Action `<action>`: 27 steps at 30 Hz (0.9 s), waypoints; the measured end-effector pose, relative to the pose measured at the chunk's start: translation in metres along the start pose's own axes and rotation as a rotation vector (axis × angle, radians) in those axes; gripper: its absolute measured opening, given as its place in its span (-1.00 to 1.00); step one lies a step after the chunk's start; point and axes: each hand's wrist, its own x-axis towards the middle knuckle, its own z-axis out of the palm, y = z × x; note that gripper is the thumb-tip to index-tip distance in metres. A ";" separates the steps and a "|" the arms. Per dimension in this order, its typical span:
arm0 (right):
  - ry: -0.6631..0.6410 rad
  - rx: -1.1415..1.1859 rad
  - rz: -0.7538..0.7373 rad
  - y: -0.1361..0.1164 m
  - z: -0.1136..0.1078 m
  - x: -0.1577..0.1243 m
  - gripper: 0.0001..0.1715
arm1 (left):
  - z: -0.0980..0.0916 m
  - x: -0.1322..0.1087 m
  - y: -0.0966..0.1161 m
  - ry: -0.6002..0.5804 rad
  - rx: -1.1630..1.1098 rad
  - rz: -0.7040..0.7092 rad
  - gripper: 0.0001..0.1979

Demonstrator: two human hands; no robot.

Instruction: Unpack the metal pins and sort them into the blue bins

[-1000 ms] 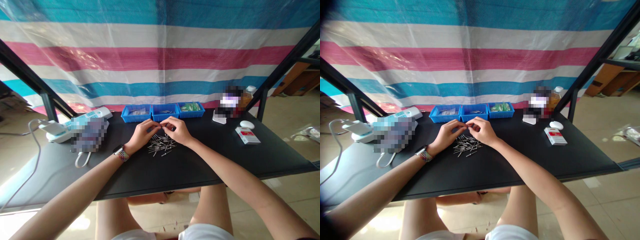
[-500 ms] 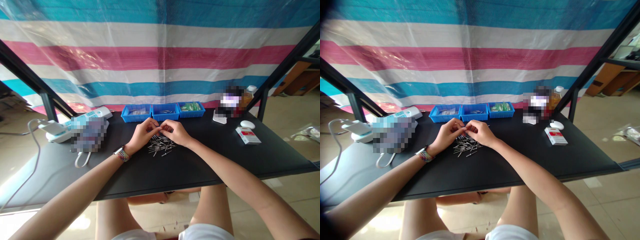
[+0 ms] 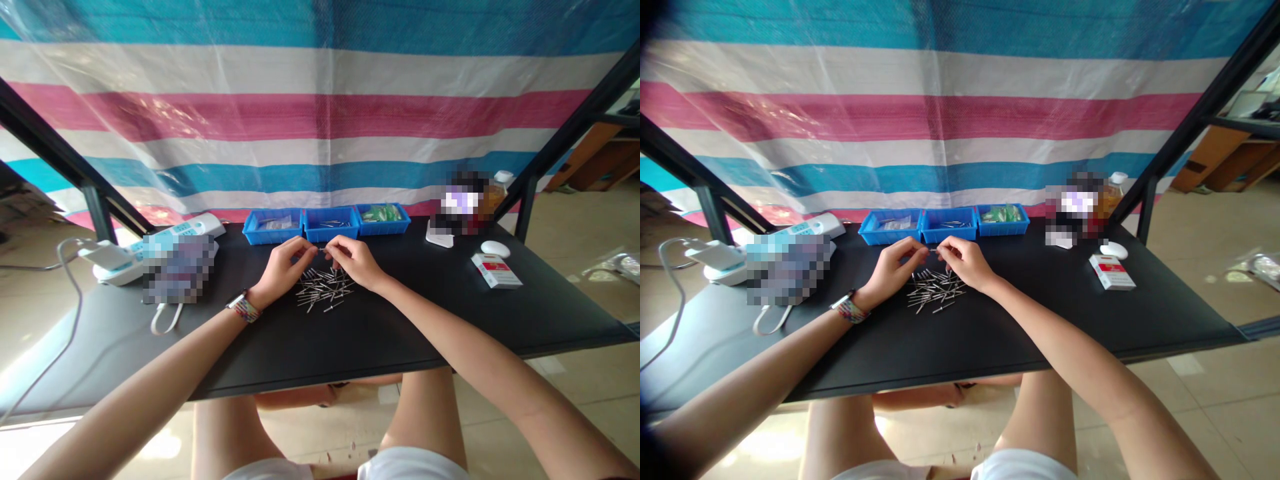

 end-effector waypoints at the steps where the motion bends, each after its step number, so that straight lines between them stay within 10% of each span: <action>1: 0.011 0.011 0.000 0.000 0.001 -0.001 -0.62 | 0.000 0.000 0.000 0.001 0.020 0.009 -0.65; 17: 0.160 -0.202 -0.197 -0.007 0.002 -0.003 -0.91 | -0.003 0.000 0.004 -0.078 0.018 -0.024 -0.44; 27: 0.436 -0.488 -0.237 0.015 -0.042 0.030 -0.76 | -0.003 -0.001 0.003 -0.120 0.084 0.002 -0.57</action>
